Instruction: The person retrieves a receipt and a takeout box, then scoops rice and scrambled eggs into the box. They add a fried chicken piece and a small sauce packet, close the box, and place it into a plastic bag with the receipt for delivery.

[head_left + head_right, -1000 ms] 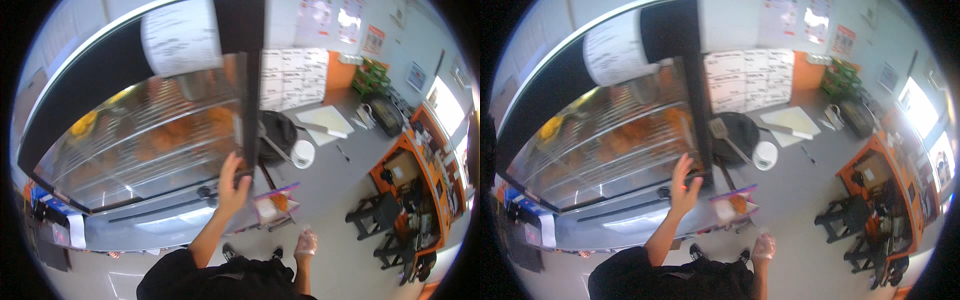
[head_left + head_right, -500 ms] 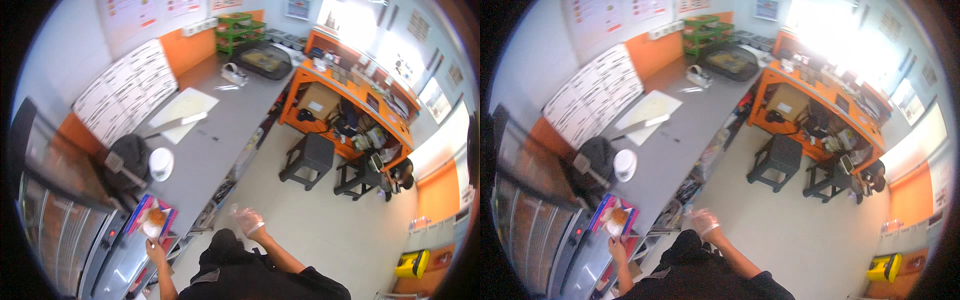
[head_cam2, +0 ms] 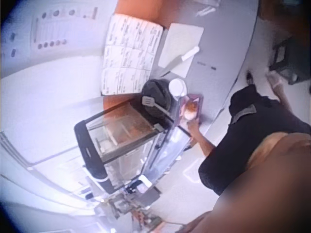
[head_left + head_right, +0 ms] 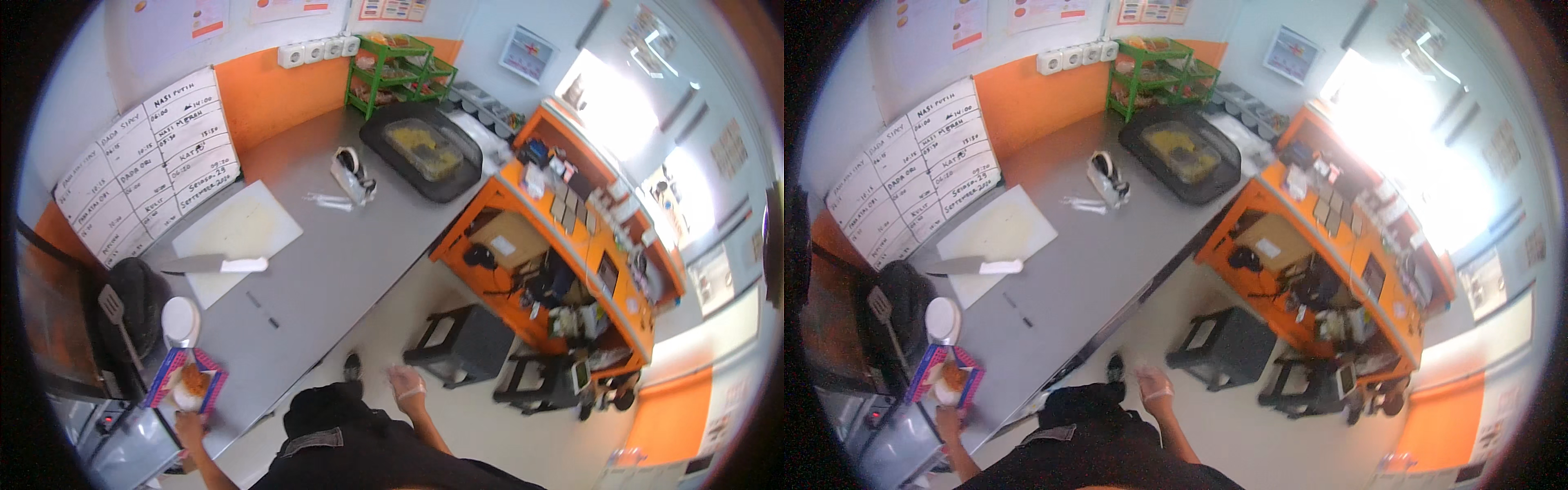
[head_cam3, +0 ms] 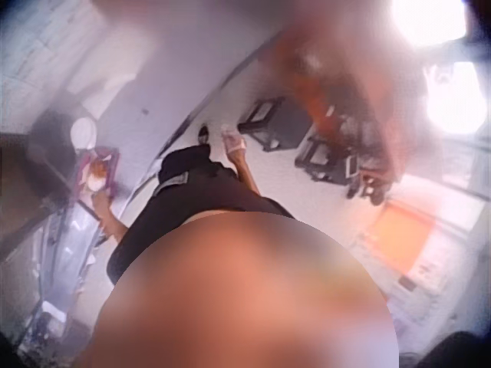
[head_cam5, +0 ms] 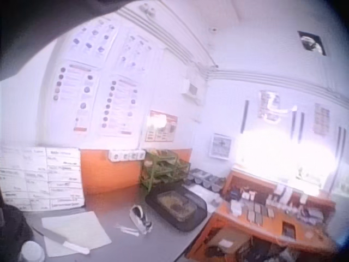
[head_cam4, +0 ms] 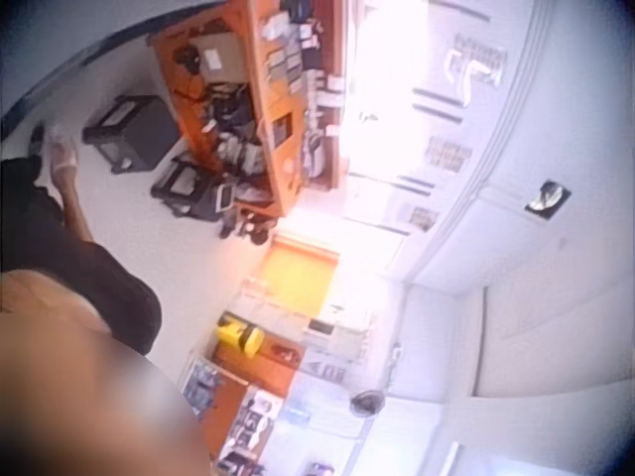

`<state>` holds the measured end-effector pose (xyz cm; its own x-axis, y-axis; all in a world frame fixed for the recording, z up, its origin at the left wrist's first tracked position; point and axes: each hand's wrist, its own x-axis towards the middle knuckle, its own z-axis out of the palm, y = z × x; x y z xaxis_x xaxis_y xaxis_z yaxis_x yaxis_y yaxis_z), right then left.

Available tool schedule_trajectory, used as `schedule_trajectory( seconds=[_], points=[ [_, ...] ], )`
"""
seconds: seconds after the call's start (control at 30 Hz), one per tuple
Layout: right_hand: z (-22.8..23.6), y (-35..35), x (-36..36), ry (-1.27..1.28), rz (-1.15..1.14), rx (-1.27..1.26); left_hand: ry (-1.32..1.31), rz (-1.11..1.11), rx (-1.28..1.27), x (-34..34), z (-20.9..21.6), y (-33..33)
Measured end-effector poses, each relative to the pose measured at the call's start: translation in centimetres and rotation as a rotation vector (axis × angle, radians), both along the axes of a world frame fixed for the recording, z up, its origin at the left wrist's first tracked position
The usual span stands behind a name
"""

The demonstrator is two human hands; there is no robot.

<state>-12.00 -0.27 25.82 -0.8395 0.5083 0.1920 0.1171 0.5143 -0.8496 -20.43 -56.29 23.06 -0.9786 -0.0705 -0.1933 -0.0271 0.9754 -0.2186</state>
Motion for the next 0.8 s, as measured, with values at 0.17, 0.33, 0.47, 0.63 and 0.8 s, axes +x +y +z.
schedule_trajectory(
  seconds=[0.17, 0.33, 0.47, 0.63, 0.8],
  points=[
    [1.6, 12.8, -3.7, -0.270, -0.162, 0.134, -0.056, 0.862, 0.546, -2.0, 4.4, 3.3],
    [-1.4, 25.9, -14.3, 0.165, -0.330, -0.015, 0.861, 0.734, 0.066, -2.6, 9.7, 11.8],
    [2.5, 37.4, -26.5, 0.407, -0.293, -0.156, 1.387, 0.453, 0.076, -15.1, 18.7, 29.0],
    [12.0, 51.2, -44.1, 0.373, -0.276, 0.223, 1.082, 0.009, 0.735, -30.9, 18.8, 50.2],
    [15.1, 61.8, -60.2, 0.291, -0.133, 0.165, 0.714, -0.270, 0.948, -48.6, 22.6, 71.0]
  ],
)
